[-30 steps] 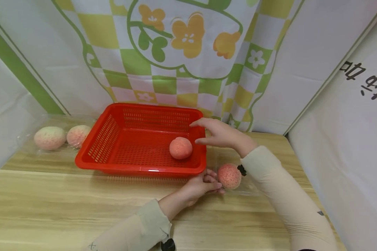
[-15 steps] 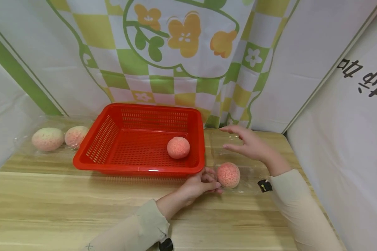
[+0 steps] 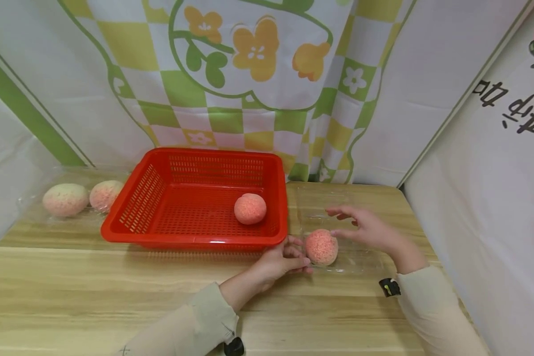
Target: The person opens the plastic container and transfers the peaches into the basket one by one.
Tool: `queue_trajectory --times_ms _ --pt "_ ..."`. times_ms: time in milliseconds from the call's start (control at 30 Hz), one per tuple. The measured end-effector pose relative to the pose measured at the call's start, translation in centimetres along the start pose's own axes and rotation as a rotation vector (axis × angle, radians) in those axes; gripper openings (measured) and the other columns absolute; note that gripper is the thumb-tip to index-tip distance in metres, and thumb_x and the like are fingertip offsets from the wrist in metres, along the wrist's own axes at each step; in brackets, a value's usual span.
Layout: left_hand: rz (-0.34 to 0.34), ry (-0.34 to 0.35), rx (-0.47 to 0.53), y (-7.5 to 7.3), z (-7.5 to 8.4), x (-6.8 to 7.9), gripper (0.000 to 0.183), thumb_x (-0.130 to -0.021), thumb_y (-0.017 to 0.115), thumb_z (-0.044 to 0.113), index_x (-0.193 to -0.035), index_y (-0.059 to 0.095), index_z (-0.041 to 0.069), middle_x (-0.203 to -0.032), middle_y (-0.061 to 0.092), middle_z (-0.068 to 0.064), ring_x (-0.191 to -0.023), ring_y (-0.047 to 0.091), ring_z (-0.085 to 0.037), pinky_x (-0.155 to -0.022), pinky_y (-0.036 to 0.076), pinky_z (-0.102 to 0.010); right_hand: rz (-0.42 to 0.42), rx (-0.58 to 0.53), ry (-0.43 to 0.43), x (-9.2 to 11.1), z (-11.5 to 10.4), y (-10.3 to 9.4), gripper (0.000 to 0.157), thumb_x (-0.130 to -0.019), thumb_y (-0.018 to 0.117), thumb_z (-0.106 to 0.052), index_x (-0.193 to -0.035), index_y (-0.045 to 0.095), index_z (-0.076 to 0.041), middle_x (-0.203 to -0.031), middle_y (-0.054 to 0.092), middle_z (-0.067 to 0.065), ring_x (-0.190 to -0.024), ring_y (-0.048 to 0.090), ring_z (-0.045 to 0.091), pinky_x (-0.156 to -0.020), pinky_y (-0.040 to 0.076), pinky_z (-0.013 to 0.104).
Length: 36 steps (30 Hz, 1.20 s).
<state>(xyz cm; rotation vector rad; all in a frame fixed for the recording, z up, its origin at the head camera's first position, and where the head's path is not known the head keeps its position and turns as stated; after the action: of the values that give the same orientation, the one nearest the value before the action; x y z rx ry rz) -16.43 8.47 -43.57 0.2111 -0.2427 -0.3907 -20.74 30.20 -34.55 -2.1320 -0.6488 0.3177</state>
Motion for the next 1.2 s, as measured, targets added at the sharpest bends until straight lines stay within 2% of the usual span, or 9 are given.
queue_trajectory --times_ms 133,333,533,667,800,900,1067,1200 --pt "-0.002 0.008 -0.004 0.0 0.0 0.0 0.037 -0.087 0.07 -0.005 -0.118 0.05 0.0 -0.081 0.067 -0.01 -0.078 0.075 -0.029 -0.079 0.062 -0.034 -0.043 -0.034 -0.006 0.2 0.5 1.1 0.051 -0.094 0.069 -0.018 -0.138 0.051 0.0 -0.137 0.057 0.023 -0.12 0.056 0.046 -0.094 0.046 0.068" --pt "0.017 -0.006 -0.009 0.1 0.0 -0.1 0.035 -0.086 0.072 -0.006 -0.115 0.053 0.002 -0.073 0.063 -0.005 -0.071 0.074 -0.022 -0.076 0.061 -0.032 -0.087 -0.087 -0.039 0.2 1.2 2.5 0.054 -0.093 0.07 -0.016 -0.137 0.049 0.006 -0.138 0.053 0.03 -0.119 0.057 0.048 -0.091 0.047 0.071" --pt "0.005 -0.011 0.002 0.0 -0.1 -0.2 0.035 -0.087 0.071 -0.005 -0.115 0.052 0.003 -0.076 0.065 -0.006 -0.073 0.074 -0.022 -0.078 0.062 -0.034 -0.086 -0.14 -0.075 0.1 1.5 3.4 0.056 -0.09 0.073 -0.011 -0.136 0.048 0.01 -0.137 0.051 0.033 -0.117 0.056 0.05 -0.09 0.053 0.062" --pt "-0.005 -0.013 0.012 0.0 -0.1 -0.2 0.035 -0.088 0.07 -0.005 -0.115 0.051 0.003 -0.078 0.065 -0.007 -0.075 0.074 -0.023 -0.08 0.062 -0.035 -0.081 -0.129 -0.066 0.2 1.8 3.7 0.058 -0.09 0.073 -0.013 -0.137 0.047 0.01 -0.138 0.052 0.03 -0.118 0.056 0.048 -0.091 0.055 0.054" --pt "-0.003 -0.014 0.008 0.0 0.0 -0.3 0.034 -0.088 0.07 -0.004 -0.115 0.051 0.004 -0.078 0.066 -0.007 -0.074 0.074 -0.021 -0.079 0.062 -0.034 -0.062 -0.132 -0.064 0.4 1.9 3.7 0.058 -0.09 0.073 -0.013 -0.138 0.048 0.008 -0.137 0.055 0.026 -0.118 0.057 0.045 -0.093 0.055 0.052" --pt "0.006 -0.013 -0.002 0.0 0.0 -0.3 0.035 -0.087 0.071 -0.004 -0.115 0.052 0.003 -0.076 0.065 -0.005 -0.072 0.074 -0.02 -0.077 0.061 -0.032 -0.056 -0.162 -0.065 0.5 2.1 3.9 0.059 -0.09 0.074 -0.012 -0.139 0.048 0.008 -0.136 0.056 0.025 -0.119 0.059 0.032 -0.094 0.054 0.052" --pt "0.009 0.0 -0.016 0.0 0.0 -0.3 0.036 -0.086 0.072 -0.004 -0.116 0.052 0.002 -0.073 0.063 -0.003 -0.073 0.075 -0.024 -0.077 0.061 -0.032 -0.067 -0.226 -0.065 0.6 2.8 4.6 0.065 -0.088 0.075 -0.011 -0.142 0.043 0.007 -0.137 0.053 0.028 -0.115 0.054 -0.004 -0.095 0.055 0.044" --pt "0.009 0.004 -0.013 0.0 0.0 -0.3 0.036 -0.087 0.071 -0.005 -0.116 0.052 0.002 -0.074 0.063 -0.004 -0.076 0.075 -0.028 -0.078 0.061 -0.034 -0.061 -0.229 -0.064 0.7 3.1 5.0 0.069 -0.087 0.077 -0.012 -0.143 0.041 0.007 -0.137 0.052 0.029 -0.112 0.052 -0.009 -0.093 0.057 0.042"
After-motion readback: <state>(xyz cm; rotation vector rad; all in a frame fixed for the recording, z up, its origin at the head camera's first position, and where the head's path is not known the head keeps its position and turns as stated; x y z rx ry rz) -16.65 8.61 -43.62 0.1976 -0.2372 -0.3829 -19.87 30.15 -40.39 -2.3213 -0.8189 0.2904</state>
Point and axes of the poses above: each hand's wrist, its own x-axis away from the middle knuckle, its own y-axis out of the palm, z = x × y, the point moved 2 cm from there along -x, towards the middle knuckle
